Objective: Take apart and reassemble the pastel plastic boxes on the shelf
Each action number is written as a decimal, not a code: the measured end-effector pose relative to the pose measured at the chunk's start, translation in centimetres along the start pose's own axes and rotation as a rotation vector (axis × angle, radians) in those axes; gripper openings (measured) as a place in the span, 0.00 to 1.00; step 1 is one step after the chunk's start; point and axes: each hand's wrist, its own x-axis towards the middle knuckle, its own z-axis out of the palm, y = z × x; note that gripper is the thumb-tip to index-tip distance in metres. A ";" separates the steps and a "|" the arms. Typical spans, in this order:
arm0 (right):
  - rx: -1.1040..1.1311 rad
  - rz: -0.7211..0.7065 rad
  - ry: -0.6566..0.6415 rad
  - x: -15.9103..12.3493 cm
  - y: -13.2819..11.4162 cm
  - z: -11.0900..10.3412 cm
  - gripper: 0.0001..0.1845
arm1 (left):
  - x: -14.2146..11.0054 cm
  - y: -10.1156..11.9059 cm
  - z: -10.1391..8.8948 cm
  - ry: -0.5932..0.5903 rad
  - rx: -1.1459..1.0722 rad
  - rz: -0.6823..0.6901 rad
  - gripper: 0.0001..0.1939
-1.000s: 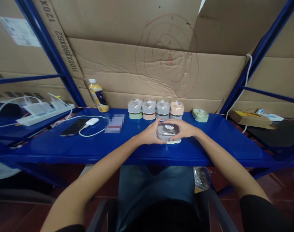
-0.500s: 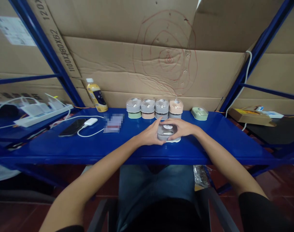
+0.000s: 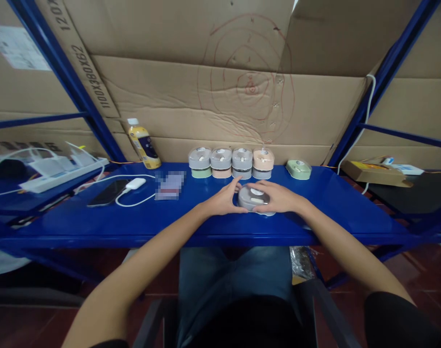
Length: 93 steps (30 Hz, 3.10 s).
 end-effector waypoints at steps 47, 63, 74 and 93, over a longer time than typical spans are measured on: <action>-0.228 0.781 0.551 8.3 5.5 -3.1 0.37 | 0.2 -0.1 -0.3 0.015 0.060 -0.057 0.36; 0.438 -0.076 -0.176 3.1 3.0 -0.4 0.52 | 0.0 -0.9 -2.3 -0.001 -0.267 -0.082 0.60; 0.144 -0.075 0.085 3.5 0.2 -0.4 0.50 | 0.1 -0.2 -1.8 0.074 -0.112 0.018 0.62; 0.392 0.351 0.308 1.7 4.8 -3.3 0.33 | 0.0 -0.6 -5.1 0.241 0.112 -0.102 0.29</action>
